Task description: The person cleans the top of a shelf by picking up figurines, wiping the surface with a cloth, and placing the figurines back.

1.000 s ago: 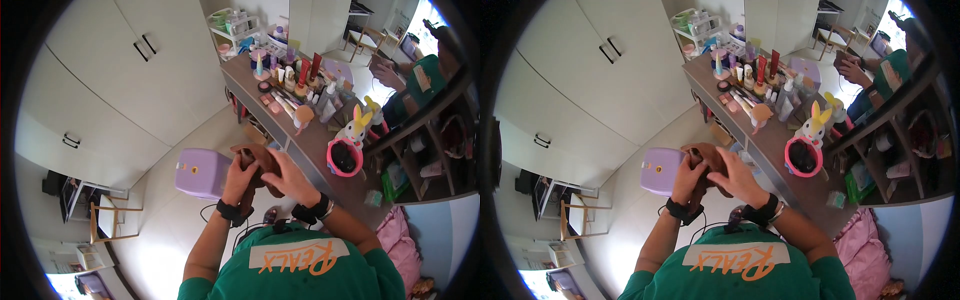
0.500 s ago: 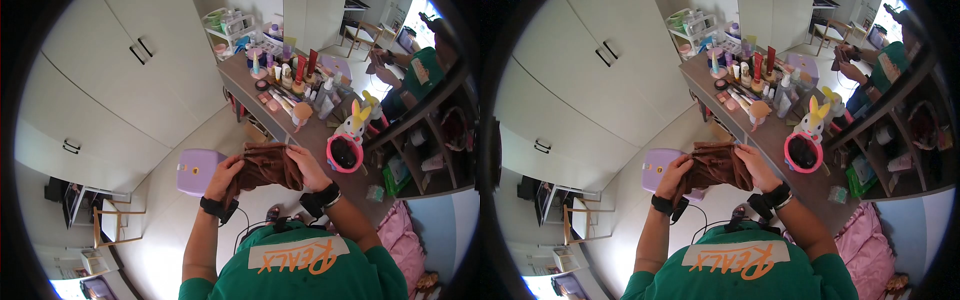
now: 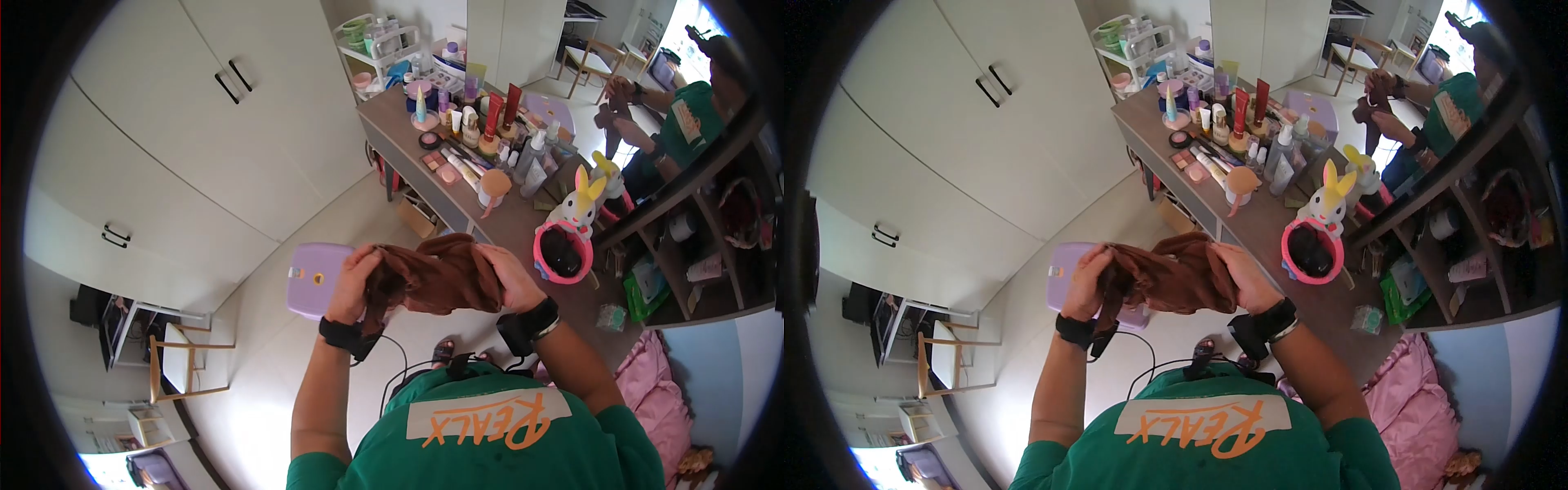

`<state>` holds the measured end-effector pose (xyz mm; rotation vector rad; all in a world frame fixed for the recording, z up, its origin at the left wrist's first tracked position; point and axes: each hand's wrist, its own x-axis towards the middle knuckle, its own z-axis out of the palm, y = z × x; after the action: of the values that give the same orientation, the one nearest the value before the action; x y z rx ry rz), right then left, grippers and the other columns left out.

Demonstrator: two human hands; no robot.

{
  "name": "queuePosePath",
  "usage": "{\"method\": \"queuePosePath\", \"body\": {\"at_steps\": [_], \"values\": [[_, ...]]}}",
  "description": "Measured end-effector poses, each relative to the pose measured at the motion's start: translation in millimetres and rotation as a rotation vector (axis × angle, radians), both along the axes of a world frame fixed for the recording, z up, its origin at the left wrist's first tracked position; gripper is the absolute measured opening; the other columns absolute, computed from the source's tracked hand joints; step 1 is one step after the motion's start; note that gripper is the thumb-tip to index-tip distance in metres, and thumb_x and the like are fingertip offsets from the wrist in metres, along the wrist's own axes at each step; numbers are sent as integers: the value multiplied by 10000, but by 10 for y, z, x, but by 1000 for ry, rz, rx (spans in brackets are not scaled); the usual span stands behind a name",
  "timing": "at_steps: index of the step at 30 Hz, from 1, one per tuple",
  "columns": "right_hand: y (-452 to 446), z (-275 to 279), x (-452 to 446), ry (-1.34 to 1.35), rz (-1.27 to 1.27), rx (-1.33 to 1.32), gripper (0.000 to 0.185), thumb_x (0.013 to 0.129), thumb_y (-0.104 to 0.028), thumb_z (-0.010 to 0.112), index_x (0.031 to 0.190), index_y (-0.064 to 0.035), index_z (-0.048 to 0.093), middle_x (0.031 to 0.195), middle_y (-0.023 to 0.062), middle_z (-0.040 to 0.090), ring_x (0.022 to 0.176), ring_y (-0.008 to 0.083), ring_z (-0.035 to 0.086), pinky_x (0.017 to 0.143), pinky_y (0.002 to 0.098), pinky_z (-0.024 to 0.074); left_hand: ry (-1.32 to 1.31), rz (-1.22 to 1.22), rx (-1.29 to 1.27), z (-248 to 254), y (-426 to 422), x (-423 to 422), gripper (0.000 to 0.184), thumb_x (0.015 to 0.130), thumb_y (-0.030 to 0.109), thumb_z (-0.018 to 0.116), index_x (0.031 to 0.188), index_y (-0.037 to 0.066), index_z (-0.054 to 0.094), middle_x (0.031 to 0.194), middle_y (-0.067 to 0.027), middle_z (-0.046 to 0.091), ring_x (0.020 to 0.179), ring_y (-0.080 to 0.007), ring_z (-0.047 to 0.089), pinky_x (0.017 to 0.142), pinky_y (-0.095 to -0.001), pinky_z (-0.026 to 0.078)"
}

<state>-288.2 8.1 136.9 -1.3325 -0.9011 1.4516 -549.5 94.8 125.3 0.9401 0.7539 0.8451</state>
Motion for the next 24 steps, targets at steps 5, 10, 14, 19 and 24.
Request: {"method": "queuePosePath", "body": {"at_steps": [5, 10, 14, 19, 24], "values": [[85, -608, 109, 159, 2, -224, 323, 943, -270, 477, 1143, -34, 569, 885, 64, 660, 725, 154, 637, 629, 282, 494, -20, 106, 3, 198, 179, -147, 212, 934, 185, 530, 1058, 27, 597, 926, -12, 635, 830, -95, 588, 742, -224, 472], [78, -842, 26, -645, 45, 53, 514, 870, -319, 582, 1258, 1, 477, 1019, 164, 650, 845, 293, 646, 712, 376, 494, 99, 103, -3, 340, 235, -95, 240, 950, 231, 511, 1044, 19, 571, 945, -39, 614, 854, -114, 574, 768, -258, 476], [47, -669, -251, -573, 76, 367, 623, 837, -262, 657, 1349, -20, 397, 1234, 181, 536, 1029, 274, 586, 809, 361, 480, 127, -11, -17, 351, 214, 39, 244, 955, 241, 507, 1035, 18, 567, 954, -47, 605, 869, -119, 568, 788, -265, 476], [94, -344, -556, -498, 111, 461, 582, 849, -185, 649, 1346, -18, 396, 1251, 174, 526, 1075, 244, 569, 931, 307, 416, 116, -186, -61, 570, 173, 224, 253, 954, 257, 514, 1027, 21, 572, 926, -33, 602, 855, -112, 562, 768, -248, 465], [284, -622, -315, -161, 359, 247, 330, 936, -168, 527, 1226, -13, 493, 1155, 90, 595, 1053, 173, 572, 916, 278, 416, 315, -201, 60, 764, 282, 226, 256, 950, 243, 518, 1039, 9, 575, 910, -24, 607, 848, -94, 557, 755, -239, 460]]}}
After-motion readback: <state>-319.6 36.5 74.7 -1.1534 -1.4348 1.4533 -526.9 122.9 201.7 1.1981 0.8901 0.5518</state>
